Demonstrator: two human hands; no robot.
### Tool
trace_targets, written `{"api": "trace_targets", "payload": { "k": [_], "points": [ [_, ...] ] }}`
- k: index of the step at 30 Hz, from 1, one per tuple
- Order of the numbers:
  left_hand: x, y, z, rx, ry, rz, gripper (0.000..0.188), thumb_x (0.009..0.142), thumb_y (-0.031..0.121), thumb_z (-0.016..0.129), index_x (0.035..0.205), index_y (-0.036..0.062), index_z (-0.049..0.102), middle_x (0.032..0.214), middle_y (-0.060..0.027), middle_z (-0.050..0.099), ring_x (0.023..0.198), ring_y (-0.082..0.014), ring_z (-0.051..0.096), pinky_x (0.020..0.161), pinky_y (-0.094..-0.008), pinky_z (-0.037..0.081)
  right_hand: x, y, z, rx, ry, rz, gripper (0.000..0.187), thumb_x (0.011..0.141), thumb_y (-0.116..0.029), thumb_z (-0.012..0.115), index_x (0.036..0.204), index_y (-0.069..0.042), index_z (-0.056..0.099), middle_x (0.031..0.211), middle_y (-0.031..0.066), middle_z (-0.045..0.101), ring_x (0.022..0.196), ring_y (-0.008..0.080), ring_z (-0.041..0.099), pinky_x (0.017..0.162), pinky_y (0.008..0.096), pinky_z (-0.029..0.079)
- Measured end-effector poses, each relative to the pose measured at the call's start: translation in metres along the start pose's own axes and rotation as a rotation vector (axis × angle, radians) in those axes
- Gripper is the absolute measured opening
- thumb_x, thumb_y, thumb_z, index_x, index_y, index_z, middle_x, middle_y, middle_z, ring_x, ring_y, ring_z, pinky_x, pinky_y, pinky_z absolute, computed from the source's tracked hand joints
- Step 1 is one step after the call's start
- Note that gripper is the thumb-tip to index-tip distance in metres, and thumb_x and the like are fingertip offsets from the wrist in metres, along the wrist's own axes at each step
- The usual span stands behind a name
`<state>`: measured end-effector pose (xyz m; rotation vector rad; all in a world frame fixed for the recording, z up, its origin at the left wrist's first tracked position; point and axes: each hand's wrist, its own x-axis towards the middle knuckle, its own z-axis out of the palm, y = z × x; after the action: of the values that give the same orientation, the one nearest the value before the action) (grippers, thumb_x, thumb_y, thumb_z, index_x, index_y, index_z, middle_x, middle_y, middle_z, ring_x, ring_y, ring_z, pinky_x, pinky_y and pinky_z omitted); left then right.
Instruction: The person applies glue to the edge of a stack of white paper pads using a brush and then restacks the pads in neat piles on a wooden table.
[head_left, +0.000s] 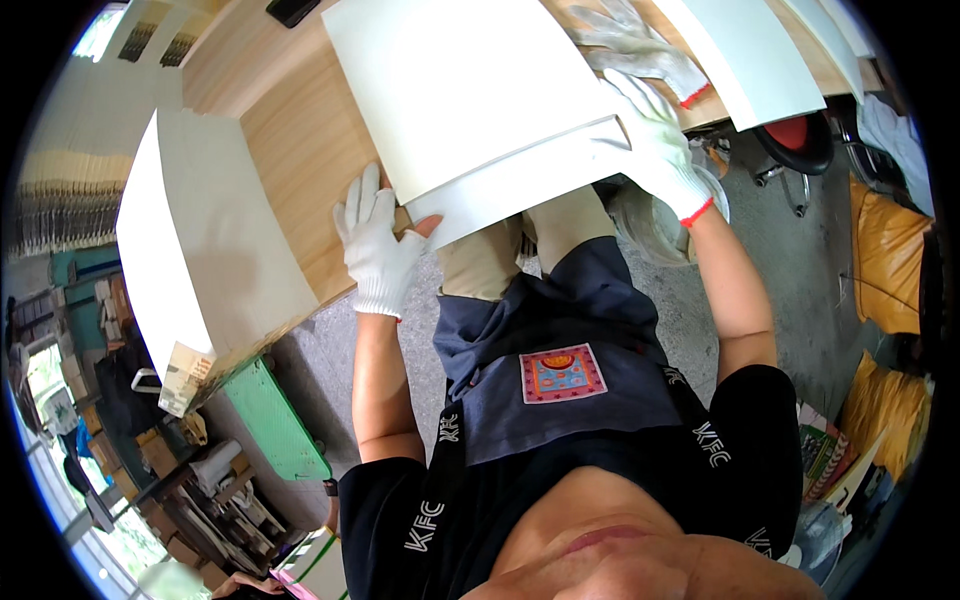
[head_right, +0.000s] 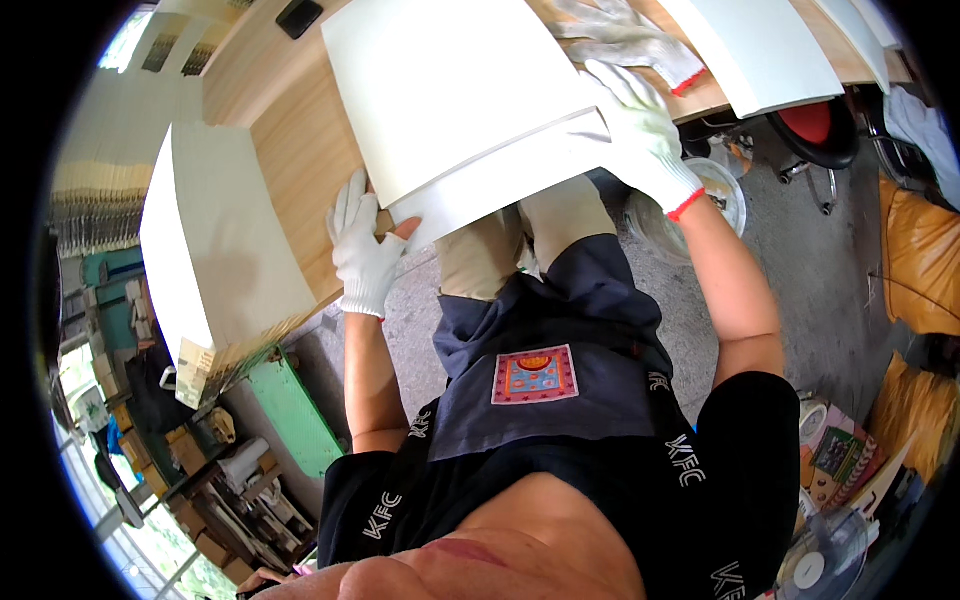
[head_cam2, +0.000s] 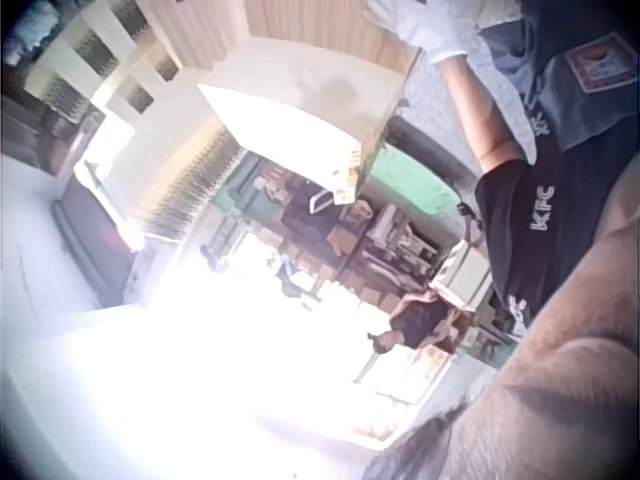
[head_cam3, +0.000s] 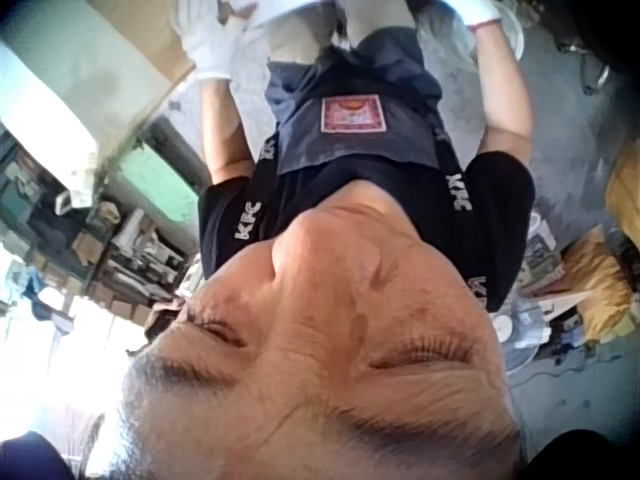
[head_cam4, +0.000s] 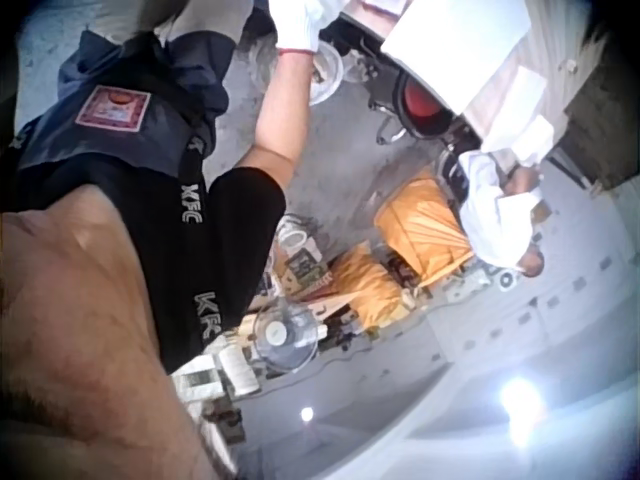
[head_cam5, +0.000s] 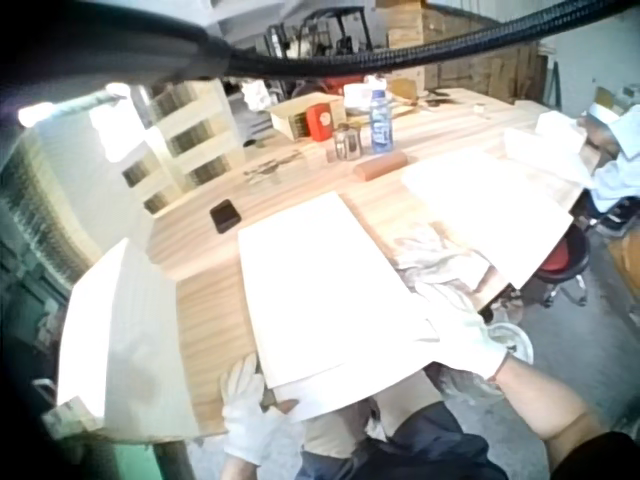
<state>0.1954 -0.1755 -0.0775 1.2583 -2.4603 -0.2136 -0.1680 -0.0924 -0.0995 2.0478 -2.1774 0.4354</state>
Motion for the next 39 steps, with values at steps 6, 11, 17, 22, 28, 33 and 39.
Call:
{"api": "trace_targets", "payload": {
  "k": [6,11,17,22,28,33,39],
  "points": [
    [0.001,0.001,-0.001,0.007,-0.03,0.002,0.065,0.073,0.039,0.079,0.118,-0.0037,0.059,0.143,-0.0217,0.046,0.134,-0.0366,0.04,0.112,-0.0525,0.022,-0.001,-0.002,-0.004,0.023,0.003,0.02,0.082,0.082,-0.057,0.068,0.145,-0.01,0.043,0.151,0.0094,0.041,0.139,0.0297,0.036,0.115,0.0451,0.028],
    [0.002,0.001,-0.003,-0.009,-0.033,0.013,0.066,0.072,0.04,0.079,0.118,-0.003,0.059,0.143,-0.0209,0.047,0.133,-0.0365,0.04,0.111,-0.0517,0.023,-0.001,0.001,0.001,0.042,0.032,0.002,0.082,0.082,-0.056,0.068,0.144,-0.01,0.043,0.15,0.01,0.042,0.139,0.0294,0.037,0.115,0.0449,0.029],
    [0.001,0.003,-0.002,0.047,0.001,0.013,0.069,0.073,0.034,0.079,0.127,-0.0017,0.055,0.142,-0.0193,0.049,0.131,-0.0352,0.043,0.109,-0.0446,0.03,-0.002,-0.003,-0.005,0.055,0.042,0.01,0.083,0.083,-0.058,0.066,0.145,-0.009,0.042,0.149,0.0103,0.042,0.139,0.028,0.036,0.114,0.0439,0.029],
    [0.026,-0.021,0.002,-0.272,-0.011,-0.163,0.079,0.078,0.049,0.075,0.134,-0.0018,0.051,0.141,-0.0219,0.048,0.133,-0.0364,0.041,0.111,-0.0443,0.031,-0.001,-0.001,-0.002,0.112,0.063,-0.001,0.081,0.082,-0.055,0.068,0.145,-0.011,0.041,0.148,0.011,0.043,0.139,0.029,0.037,0.114,0.0443,0.03],
    [0.056,-0.032,0.016,-0.114,0.034,-0.153,0.08,0.083,0.056,0.067,0.134,-0.0031,0.051,0.142,-0.0198,0.048,0.133,-0.0382,0.04,0.111,-0.0437,0.032,0.003,-0.005,-0.005,0.093,0.059,-0.01,0.079,0.083,-0.055,0.067,0.144,-0.01,0.042,0.148,0.0114,0.043,0.138,0.0286,0.038,0.113,0.0439,0.031],
    [0.032,-0.025,0.014,-0.102,0.072,-0.146,0.073,0.081,0.051,0.071,0.128,-0.0023,0.056,0.141,-0.02,0.048,0.132,-0.038,0.041,0.111,-0.0441,0.032,-0.001,0.001,0.0,0.087,0.091,-0.021,0.076,0.084,-0.051,0.068,0.143,-0.008,0.044,0.146,0.0115,0.045,0.138,0.0282,0.039,0.113,0.043,0.032],
    [-0.006,0.005,0.003,-0.015,0.121,-0.023,0.062,0.07,0.04,0.08,0.11,-0.0032,0.063,0.138,-0.0204,0.051,0.129,-0.0385,0.044,0.11,-0.0477,0.032,-0.001,0.002,0.003,0.11,0.12,-0.047,0.073,0.083,-0.047,0.07,0.141,-0.008,0.047,0.145,0.0114,0.047,0.136,0.0281,0.041,0.112,0.0426,0.033]
  ]
}}
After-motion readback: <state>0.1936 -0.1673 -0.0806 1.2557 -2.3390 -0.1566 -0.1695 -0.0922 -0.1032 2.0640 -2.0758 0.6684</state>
